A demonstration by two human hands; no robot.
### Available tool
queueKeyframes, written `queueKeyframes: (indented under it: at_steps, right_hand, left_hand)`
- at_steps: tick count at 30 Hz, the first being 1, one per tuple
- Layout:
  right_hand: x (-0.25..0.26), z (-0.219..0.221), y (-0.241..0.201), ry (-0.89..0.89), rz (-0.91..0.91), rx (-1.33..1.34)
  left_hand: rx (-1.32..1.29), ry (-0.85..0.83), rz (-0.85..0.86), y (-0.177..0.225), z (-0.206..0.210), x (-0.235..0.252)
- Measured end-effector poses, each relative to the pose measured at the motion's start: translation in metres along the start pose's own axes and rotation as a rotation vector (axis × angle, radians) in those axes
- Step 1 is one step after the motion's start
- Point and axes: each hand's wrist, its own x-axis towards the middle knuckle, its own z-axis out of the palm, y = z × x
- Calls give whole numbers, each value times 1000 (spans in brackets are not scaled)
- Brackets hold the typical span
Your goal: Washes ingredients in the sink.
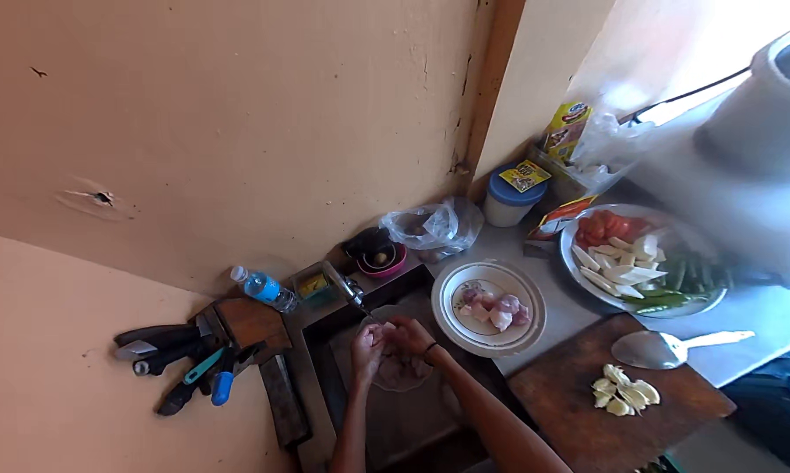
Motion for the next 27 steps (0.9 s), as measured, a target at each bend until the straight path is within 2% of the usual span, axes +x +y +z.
queueKeyframes:
  at_steps: [6,8,10,13,17,19,22,25,27]
  right_hand:
    - [-2,-2,1,16,-68,140]
    - [-4,-3,-2,24,-69,127]
    - [-6,-5,-4,41,-126,120]
    - [-6,-2,-6,90,-240,133]
    - [-9,3,-15,110,-259,34]
    - [-12,3,-16,73,-260,-58]
    - [-20,5,-17,78,-291,-163]
    - [-28,10,-12,188,-274,-200]
    - [-37,8,-14,185,-212,-213]
  left_hand:
    - [-119,-16,-3,6,-8,1]
    - [-234,-16,-60,8,-10,-1]
    - [-393,46,-187,7,-9,-2]
    - [-657,120,-496,4,-7,-2]
    - [-848,12,-747,6,-3,-6]
    - [-952,-40,-751,9,0,-7]
    - [-1000,-54,-630,3,2,-3]
    - [-960,0,-546,3,8,-4]
    - [-923,54,-486,5,16,-10]
